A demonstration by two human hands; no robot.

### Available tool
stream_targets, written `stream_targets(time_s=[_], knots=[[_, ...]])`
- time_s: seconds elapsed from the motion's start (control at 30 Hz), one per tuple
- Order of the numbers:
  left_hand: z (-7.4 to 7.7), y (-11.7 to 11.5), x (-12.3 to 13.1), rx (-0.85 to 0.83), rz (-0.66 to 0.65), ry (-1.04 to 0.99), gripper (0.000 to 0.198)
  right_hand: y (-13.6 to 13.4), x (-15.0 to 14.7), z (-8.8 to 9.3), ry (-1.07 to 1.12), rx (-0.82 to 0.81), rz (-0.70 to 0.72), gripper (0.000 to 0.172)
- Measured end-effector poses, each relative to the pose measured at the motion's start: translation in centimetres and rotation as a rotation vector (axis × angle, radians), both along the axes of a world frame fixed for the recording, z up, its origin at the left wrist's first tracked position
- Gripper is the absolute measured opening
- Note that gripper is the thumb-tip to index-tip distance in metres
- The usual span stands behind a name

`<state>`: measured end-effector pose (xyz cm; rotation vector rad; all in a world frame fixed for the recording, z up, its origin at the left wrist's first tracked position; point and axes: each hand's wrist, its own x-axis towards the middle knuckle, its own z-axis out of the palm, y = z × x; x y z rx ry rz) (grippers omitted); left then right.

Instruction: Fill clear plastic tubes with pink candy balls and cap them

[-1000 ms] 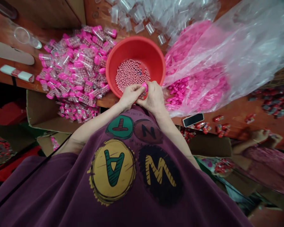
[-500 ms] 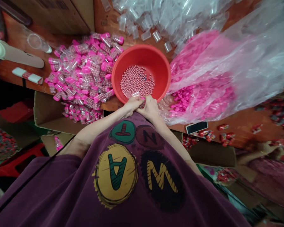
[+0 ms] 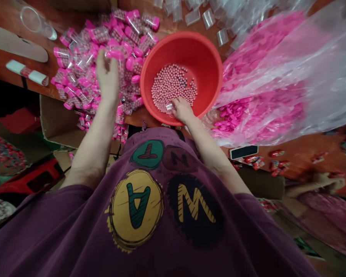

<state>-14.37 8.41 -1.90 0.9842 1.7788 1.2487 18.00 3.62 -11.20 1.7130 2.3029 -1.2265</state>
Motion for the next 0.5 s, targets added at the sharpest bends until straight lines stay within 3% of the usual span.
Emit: stream_targets(time_s=[0.07, 0.1, 0.17, 0.23, 0.33, 0.4, 0.5], knots=[[-0.2, 0.7, -1.8, 0.098, 0.073, 0.111, 0.026, 0.7, -0.4, -0.5, 0.040, -0.032, -0.067, 0.041], [-0.3, 0.6, -1.4, 0.129, 0.093, 0.134, 0.027, 0.8, -0.6, -0.6, 0.101, -0.052, -0.155, 0.034], [-0.6, -0.7, 1.7, 0.138, 0.059, 0.108, 0.025, 0.7, -0.9, -0.2, 0.267, -0.119, -0.408, 0.023], [-1.0, -2.7, 6.9, -0.049, -0.108, 0.007, 0.015, 0.2, -1.4, 0.6, 0.458, -0.240, -0.689, 0.017], [-1.3, -5.3, 14.1, -0.508, -0.265, -0.252, 0.015, -1.0, -2.0, 2.3, 0.737, -0.418, -0.984, 0.022], [-1.2, -5.8, 16.4, -0.635, -0.250, -0.377, 0.012, -1.8, -2.1, 3.4, 0.804, -0.477, -1.018, 0.025], [-0.8, -5.0, 16.2, -0.647, -0.204, -0.395, 0.019, -2.6, -1.3, 4.7, 0.704, -0.407, -0.791, 0.031]])
